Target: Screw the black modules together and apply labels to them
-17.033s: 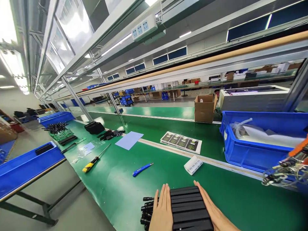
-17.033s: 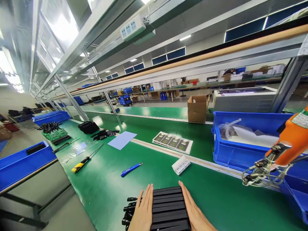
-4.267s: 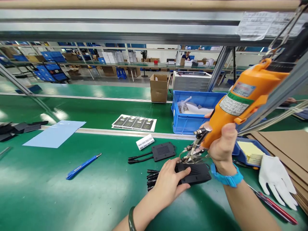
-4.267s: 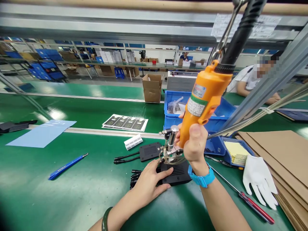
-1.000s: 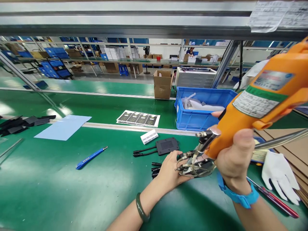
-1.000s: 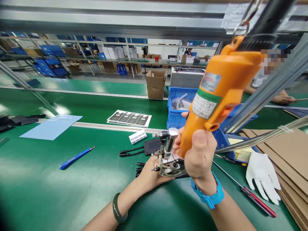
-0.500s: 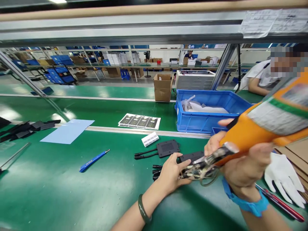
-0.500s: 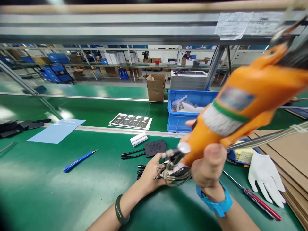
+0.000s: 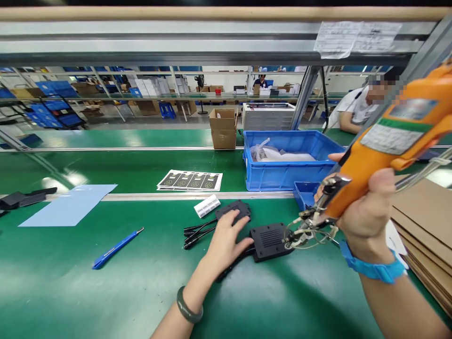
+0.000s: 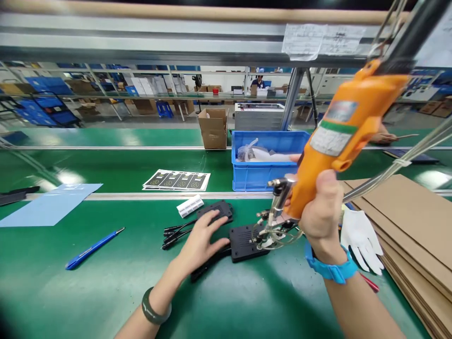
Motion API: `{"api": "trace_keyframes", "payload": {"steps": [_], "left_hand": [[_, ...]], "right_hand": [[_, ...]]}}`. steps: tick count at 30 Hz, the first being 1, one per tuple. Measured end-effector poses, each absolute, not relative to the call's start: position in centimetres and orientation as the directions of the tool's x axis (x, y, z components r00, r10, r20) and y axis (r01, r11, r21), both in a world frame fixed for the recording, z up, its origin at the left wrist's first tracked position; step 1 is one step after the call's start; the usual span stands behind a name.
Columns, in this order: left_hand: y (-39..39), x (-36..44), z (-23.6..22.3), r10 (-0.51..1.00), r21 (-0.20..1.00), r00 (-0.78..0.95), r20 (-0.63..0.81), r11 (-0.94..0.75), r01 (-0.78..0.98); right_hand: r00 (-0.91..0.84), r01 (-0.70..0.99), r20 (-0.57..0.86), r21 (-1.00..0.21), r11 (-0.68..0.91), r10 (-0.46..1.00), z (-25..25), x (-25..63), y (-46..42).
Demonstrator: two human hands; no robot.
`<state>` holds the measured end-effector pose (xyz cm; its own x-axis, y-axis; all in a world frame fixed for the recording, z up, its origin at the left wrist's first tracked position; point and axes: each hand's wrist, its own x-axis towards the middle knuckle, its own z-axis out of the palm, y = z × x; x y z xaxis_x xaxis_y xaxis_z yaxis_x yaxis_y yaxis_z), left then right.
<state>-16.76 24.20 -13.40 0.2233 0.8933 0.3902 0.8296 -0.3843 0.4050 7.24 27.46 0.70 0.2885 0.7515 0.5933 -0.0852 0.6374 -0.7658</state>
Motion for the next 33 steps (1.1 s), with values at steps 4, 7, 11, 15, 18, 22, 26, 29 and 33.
{"api": "trace_keyframes", "payload": {"steps": [4,7,11,15,18,22,26,29,33], "left_hand": [[22.6,-13.4,-13.5,0.875,0.399,0.397,0.276,-0.480,0.781],[22.6,-12.8,-14.0,0.885,0.386,0.385,0.260,-0.461,0.799],[22.7,-13.0,-14.4,0.900,0.434,0.367,0.237,-0.436,0.788],[22.7,-13.0,-14.3,0.900,0.444,0.369,0.233,-0.436,0.782],[22.6,-12.9,-14.3,0.899,0.443,0.371,0.230,-0.437,0.783],[22.6,-12.9,-14.1,0.901,0.441,0.372,0.223,-0.434,0.786],[22.6,-12.9,-14.0,0.905,0.431,0.364,0.220,-0.425,0.796],[22.7,-12.8,-14.2,0.898,0.424,0.368,0.239,-0.438,0.793],[22.8,-12.8,-14.5,0.888,0.400,0.376,0.266,-0.457,0.795]], "right_hand": [[0.272,-0.102,0.612,-0.749,0.654,0.743,-1.6,7.5,27.6],[0.244,-0.095,0.608,-0.761,0.642,0.756,-2.0,7.6,27.5],[0.218,-0.116,0.583,-0.780,0.614,0.782,-1.3,7.5,27.1],[0.190,-0.097,0.612,-0.766,0.635,0.767,-1.1,7.2,27.2],[0.192,-0.097,0.611,-0.766,0.635,0.768,-1.6,7.3,27.4],[0.197,-0.095,0.601,-0.775,0.625,0.775,-2.2,7.2,27.3],[0.203,-0.094,0.605,-0.771,0.630,0.770,-2.5,6.8,26.9],[0.224,-0.152,0.577,-0.776,0.613,0.786,-3.0,6.6,26.5],[0.205,-0.217,0.543,-0.786,0.579,0.814,-3.2,6.9,26.0]]}}
